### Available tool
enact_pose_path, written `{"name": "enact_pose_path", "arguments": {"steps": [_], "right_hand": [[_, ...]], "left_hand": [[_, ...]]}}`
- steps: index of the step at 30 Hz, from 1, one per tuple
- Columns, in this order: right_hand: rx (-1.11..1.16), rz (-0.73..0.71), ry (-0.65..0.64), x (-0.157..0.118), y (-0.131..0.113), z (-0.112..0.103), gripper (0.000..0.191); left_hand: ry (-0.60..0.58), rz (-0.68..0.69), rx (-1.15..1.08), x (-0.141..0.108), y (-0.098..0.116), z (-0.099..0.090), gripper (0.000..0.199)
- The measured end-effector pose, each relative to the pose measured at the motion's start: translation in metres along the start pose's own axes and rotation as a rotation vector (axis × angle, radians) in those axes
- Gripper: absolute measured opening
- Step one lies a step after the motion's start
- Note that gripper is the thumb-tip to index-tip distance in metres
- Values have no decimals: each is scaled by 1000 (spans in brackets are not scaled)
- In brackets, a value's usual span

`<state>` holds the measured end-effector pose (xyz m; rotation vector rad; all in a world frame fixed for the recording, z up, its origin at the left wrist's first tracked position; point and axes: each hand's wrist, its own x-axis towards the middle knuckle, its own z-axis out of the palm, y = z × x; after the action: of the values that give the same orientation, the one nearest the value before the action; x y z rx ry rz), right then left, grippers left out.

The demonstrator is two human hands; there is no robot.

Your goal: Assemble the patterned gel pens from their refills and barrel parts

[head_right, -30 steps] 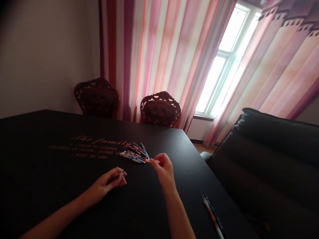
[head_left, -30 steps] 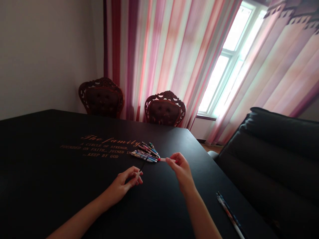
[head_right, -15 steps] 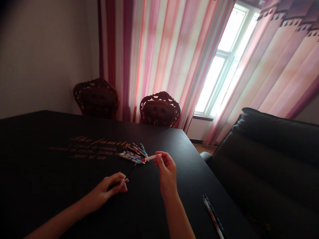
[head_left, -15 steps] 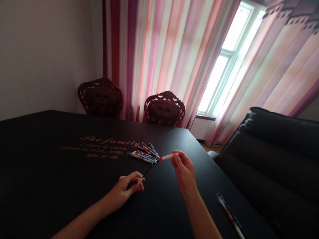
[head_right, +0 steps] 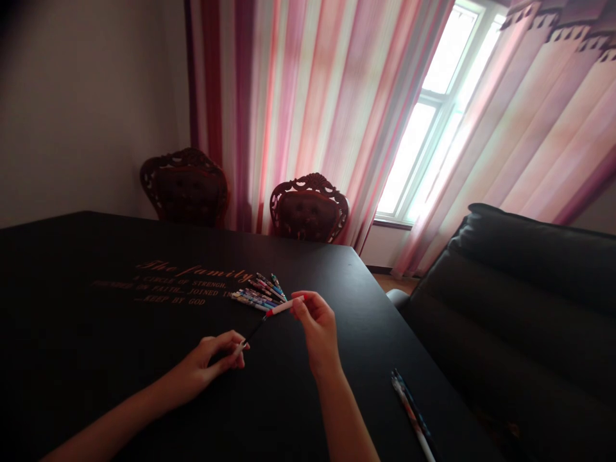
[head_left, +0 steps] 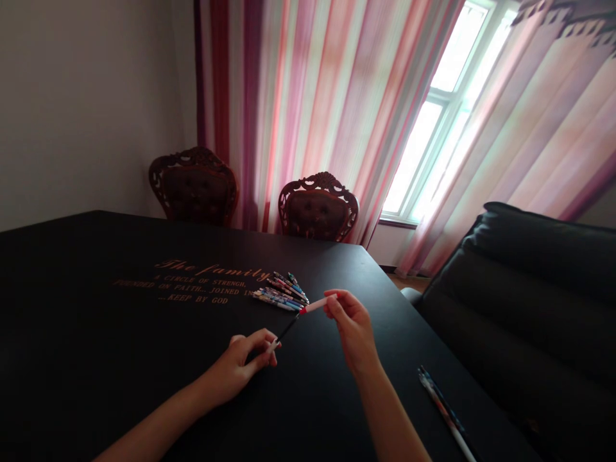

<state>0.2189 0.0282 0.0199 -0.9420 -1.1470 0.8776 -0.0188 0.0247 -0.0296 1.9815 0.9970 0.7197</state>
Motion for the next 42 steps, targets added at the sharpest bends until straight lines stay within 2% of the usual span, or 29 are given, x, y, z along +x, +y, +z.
{"name": "enact_pose_path", "arguments": {"steps": [6, 10, 12, 16, 21, 29, 32, 34, 38, 39, 42], "right_hand": [[-152, 36, -189, 1, -3, -4, 29], [-306, 60, -369, -1, 7, -3, 22], [-371, 57, -415, -2, 16, -1, 20], [-365, 57, -432, -3, 30, 0, 22], [-379, 74, -427, -2, 34, -1, 20], [-452, 112, -406, -4, 42, 4, 20], [-540, 170, -420, -8, 45, 8, 47], [-565, 166, -421, -9, 45, 10, 55], [-506, 34, -381, -11, 41, 11, 27], [-511, 28, -377, -11, 40, 11, 26], [-562, 64, -398, -11, 38, 11, 40]], "left_hand": [[52, -48, 121, -1, 0, -7, 23], [85, -51, 150, 1, 0, -13, 27], [83, -25, 158, 3, 1, -15, 26], [107, -7, 116, 6, 0, -17, 23], [166, -27, 49, 7, -3, -16, 24], [156, 5, 134, 6, 1, -16, 22], [173, 26, 194, 6, 0, -17, 18], [178, 32, 214, 6, -1, -18, 17], [179, 23, 194, 7, -2, -20, 20], [182, 25, 191, 8, -1, -20, 21], [182, 34, 203, 8, 0, -20, 20]]}}
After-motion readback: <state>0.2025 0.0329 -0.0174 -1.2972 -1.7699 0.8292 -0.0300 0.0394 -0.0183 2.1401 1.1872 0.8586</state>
